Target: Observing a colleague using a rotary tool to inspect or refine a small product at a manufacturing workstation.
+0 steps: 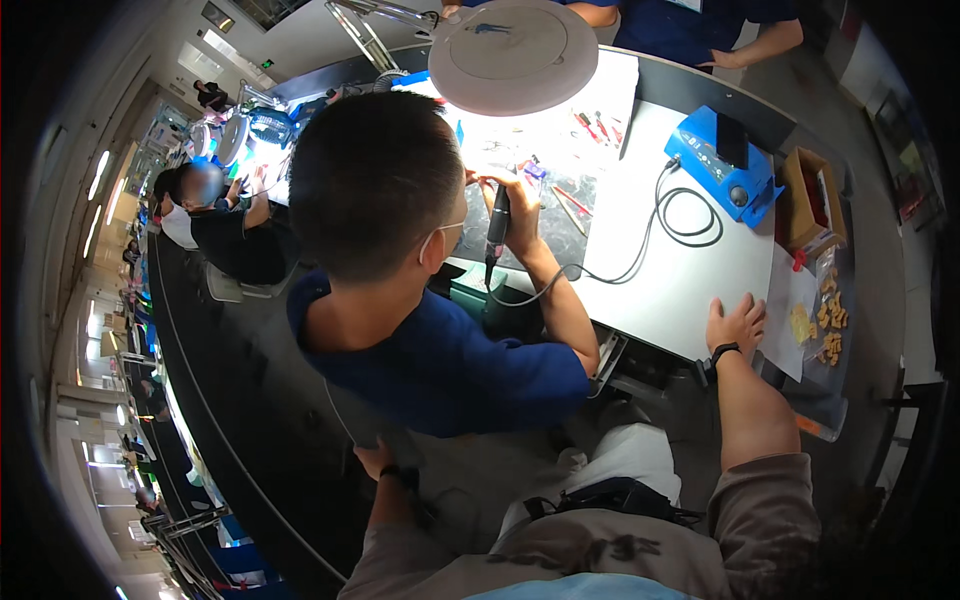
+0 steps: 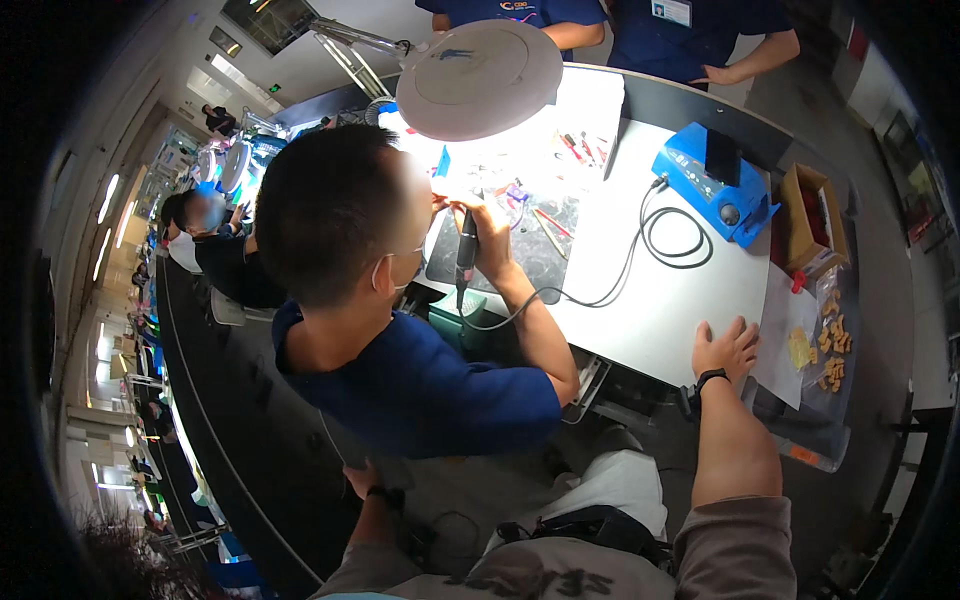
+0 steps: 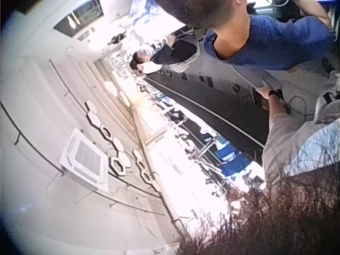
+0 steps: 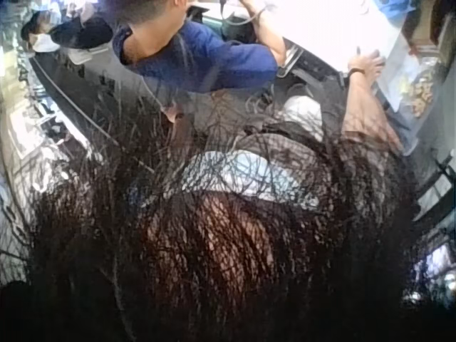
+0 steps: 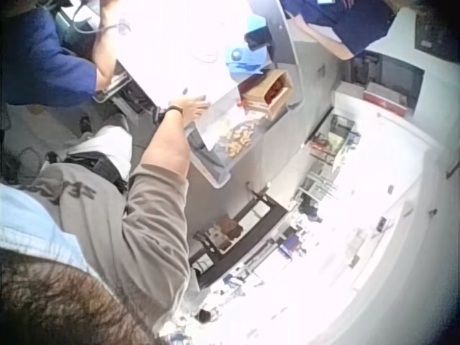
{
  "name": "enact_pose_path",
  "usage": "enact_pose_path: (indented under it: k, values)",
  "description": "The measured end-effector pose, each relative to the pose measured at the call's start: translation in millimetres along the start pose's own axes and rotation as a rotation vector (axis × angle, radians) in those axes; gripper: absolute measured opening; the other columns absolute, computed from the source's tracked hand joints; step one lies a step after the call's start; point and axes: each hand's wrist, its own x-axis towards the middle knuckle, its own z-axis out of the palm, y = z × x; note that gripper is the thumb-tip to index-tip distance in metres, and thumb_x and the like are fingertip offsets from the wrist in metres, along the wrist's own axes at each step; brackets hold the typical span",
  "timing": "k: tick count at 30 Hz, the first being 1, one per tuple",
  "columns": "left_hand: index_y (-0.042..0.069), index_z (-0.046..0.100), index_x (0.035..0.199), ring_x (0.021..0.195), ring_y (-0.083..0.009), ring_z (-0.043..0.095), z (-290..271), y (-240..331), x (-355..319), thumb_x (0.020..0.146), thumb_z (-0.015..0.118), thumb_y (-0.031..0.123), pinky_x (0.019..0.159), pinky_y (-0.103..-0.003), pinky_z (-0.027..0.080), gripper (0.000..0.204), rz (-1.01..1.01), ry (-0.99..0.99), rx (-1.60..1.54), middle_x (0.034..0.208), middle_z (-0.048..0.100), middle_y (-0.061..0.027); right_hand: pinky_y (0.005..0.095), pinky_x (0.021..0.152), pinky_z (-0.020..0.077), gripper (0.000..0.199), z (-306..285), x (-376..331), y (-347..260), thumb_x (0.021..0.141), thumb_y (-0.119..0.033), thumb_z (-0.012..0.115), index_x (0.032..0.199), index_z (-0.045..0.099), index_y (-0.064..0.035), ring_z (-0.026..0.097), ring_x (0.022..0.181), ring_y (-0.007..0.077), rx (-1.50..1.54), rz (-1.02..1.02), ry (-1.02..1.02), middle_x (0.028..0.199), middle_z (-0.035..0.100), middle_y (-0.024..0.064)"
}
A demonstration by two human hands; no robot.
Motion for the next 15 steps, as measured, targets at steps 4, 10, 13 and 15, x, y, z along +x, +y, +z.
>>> enact_pose_path:
  k: [4, 10, 13, 15]
  values:
    - [-0.002, 0.037, 0.144, 0.121, -0.0414, 0.058, -4.4, 0.6, -0.1, 0.088, 0.071, 0.040, 0.097, -0.049, 0.051, 0.077, 0.011, 0.011, 0.008, 0.136, 0.054, -0.0260, 0.0555, 0.109, 0.0334, 0.071, -1.6, -1.5, -1.4, 0.091, -0.053, 0.059, 0.144, 0.039, -0.0105, 0.029, 0.144, 0.0371, 0.002, 0.003, -0.018, 0.153, 0.032, 0.0148]
    - [-0.001, 0.038, 0.143, 0.120, -0.0416, 0.058, -6.4, 1.7, -2.9, 0.088, 0.071, 0.038, 0.096, -0.048, 0.052, 0.074, 0.000, 0.024, -0.007, 0.135, 0.055, -0.0256, 0.0542, 0.109, 0.0331, 0.072, -0.7, -1.6, -1.4, 0.089, -0.054, 0.060, 0.142, 0.039, -0.0104, 0.032, 0.141, 0.0392, 0.013, -0.010, -0.010, 0.151, 0.033, 0.0159]
    - [-0.001, 0.038, 0.143, 0.120, -0.0414, 0.058, -5.5, 2.5, -3.0, 0.088, 0.071, 0.037, 0.097, -0.048, 0.052, 0.074, -0.007, 0.032, 0.005, 0.135, 0.056, -0.0256, 0.0546, 0.108, 0.0332, 0.072, -0.3, -1.1, -1.2, 0.089, -0.054, 0.060, 0.142, 0.039, -0.0106, 0.032, 0.141, 0.0389, 0.004, -0.005, -0.007, 0.151, 0.032, 0.0156]
    - [0.000, 0.038, 0.143, 0.120, -0.0414, 0.058, -7.4, 4.5, -3.9, 0.089, 0.071, 0.036, 0.097, -0.048, 0.052, 0.073, -0.004, 0.009, 0.000, 0.135, 0.055, -0.0257, 0.0549, 0.108, 0.0331, 0.072, -2.5, -1.5, -2.6, 0.089, -0.054, 0.060, 0.142, 0.039, -0.0105, 0.032, 0.141, 0.0387, 0.008, -0.001, -0.016, 0.152, 0.032, 0.0157]
